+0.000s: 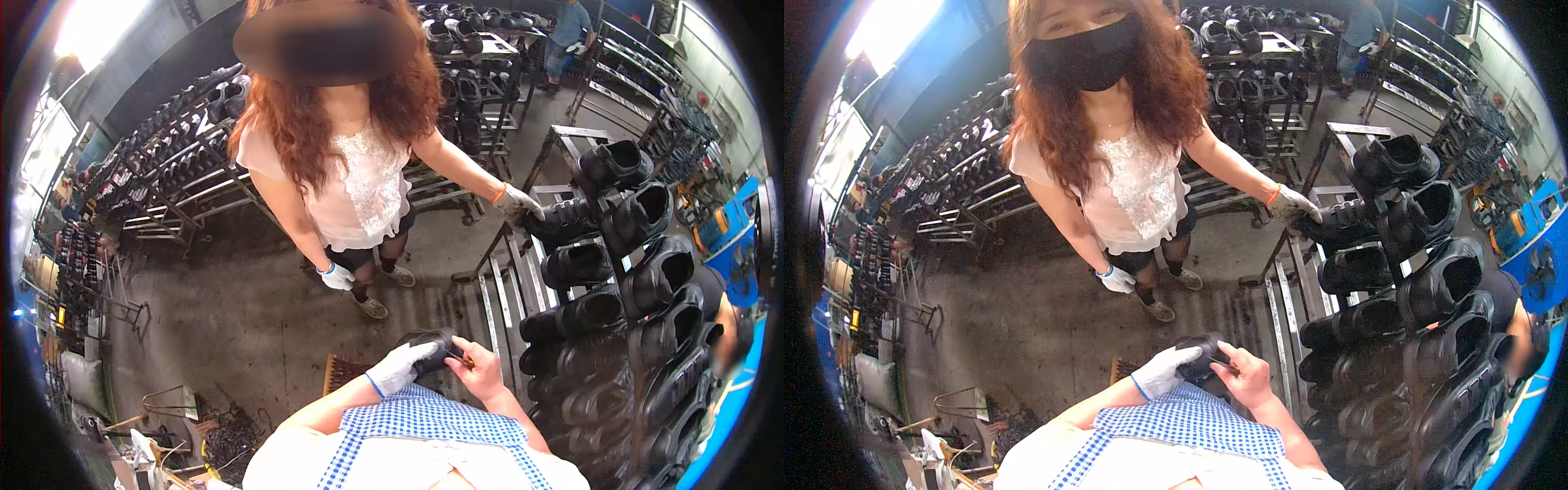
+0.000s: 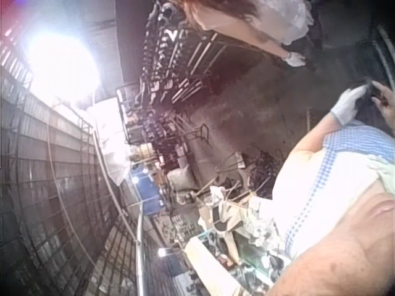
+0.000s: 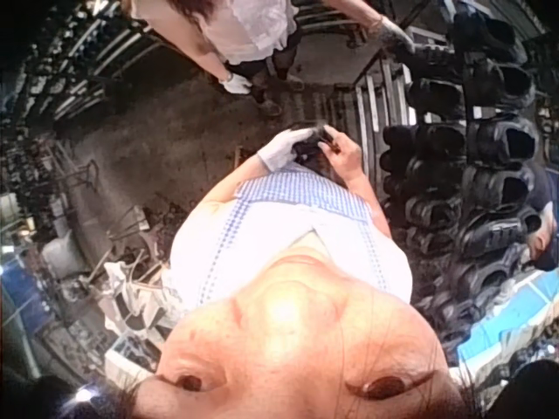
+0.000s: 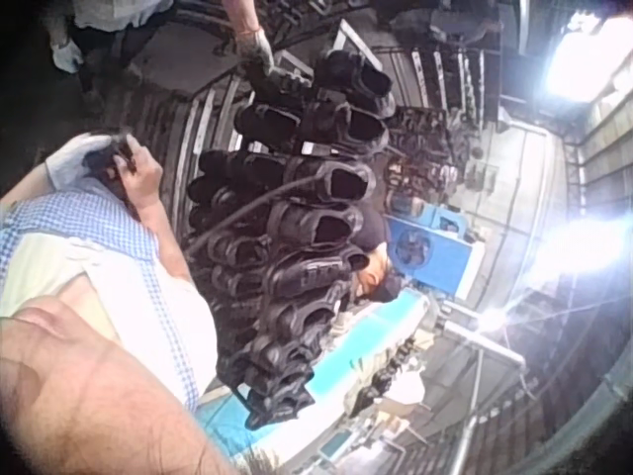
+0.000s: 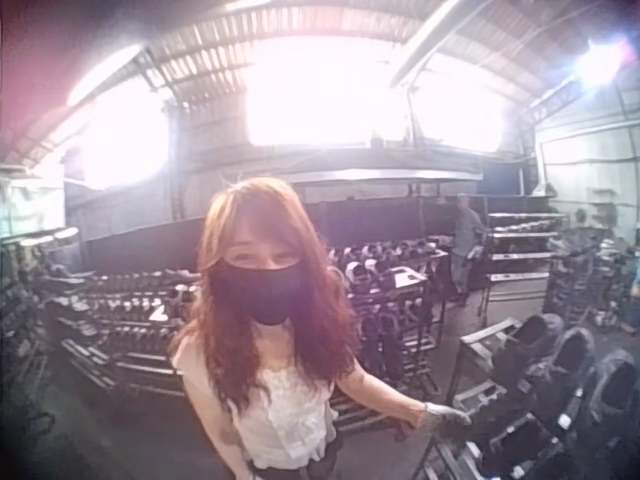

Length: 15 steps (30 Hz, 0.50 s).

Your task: Trimming and cleaning excess material from the edges of black shoes using a specialized tool.

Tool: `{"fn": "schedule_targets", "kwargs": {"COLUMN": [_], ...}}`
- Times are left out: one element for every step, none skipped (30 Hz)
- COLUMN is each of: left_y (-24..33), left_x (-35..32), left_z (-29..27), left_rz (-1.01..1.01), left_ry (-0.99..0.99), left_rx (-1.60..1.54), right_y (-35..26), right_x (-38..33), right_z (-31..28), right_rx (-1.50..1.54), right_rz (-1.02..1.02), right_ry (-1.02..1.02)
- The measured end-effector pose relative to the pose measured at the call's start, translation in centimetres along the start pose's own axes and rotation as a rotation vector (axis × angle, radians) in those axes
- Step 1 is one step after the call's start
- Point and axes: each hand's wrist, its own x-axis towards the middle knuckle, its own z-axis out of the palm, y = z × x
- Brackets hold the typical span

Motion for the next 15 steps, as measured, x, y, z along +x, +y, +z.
{"fn": "schedule_targets", "kwargs": {"left_y": [0.0, 0.0, 0.0, -0.2, -0.2, -0.1, 0.0, 0.0, 0.0, -0.1, -0.3, -0.4, -0.3, -0.3, -0.4], "left_x": [0.2, 0.4, 0.5, 0.7, 0.7, 0.8, 1.0, 1.2, 1.3, 1.4, 1.5, 1.6, 1.6, 1.7, 1.6], "left_z": [0.2, 0.5, 0.7, 0.8, 1.0, 1.2, 1.2, 1.2, 1.2, 1.3, 1.3, 1.3, 1.1, 1.1, 1.1], "left_rz": [0.004, -0.007, -0.007, -0.009, -0.013, 0.0, 0.002, -0.018, -0.036, -0.033, -0.032, -0.03, -0.028, -0.038, -0.048], "left_ry": [-0.008, 0.014, 0.017, 0.014, 0.011, 0.0, 0.004, 0.005, 0.006, 0.01, -0.011, -0.032, -0.029, -0.016, -0.004], "left_rx": [0.02, 0.024, 0.026, 0.02, 0.013, 0.042, 0.041, 0.058, 0.075, 0.072, 0.056, 0.04, 0.035, 0.025, 0.015], "right_y": [0.0, 0.1, 0.2, 0.3, 0.4, 0.4, 0.5, 0.7, 0.9, 1.0, 1.0, 1.1, 1.1, 0.9, 0.6], "right_x": [0.2, 0.5, 0.6, 0.6, 0.6, 0.6, 0.7, 0.7, 0.7, 0.7, 0.8, 0.8, 0.9, 0.9, 1.1], "right_z": [-0.4, -0.9, -1.2, -1.2, -1.3, -1.4, -1.5, -1.5, -1.5, -1.4, -1.3, -1.2, -1.1, -1.1, -1.0], "right_rx": [0.004, 0.003, 0.002, 0.068, 0.071, 0.094, 0.118, 0.121, 0.116, 0.11, 0.112, 0.121, 0.13, 0.13, 0.115], "right_rz": [-0.001, -0.022, -0.043, -0.01, -0.01, 0.007, 0.023, 0.022, 0.014, 0.007, 0.007, 0.012, 0.017, 0.015, 0.002], "right_ry": [-0.002, -0.027, -0.052, -0.055, -0.056, -0.07, -0.086, -0.089, -0.085, -0.082, -0.087, -0.074, -0.061, -0.065, -0.03]}}
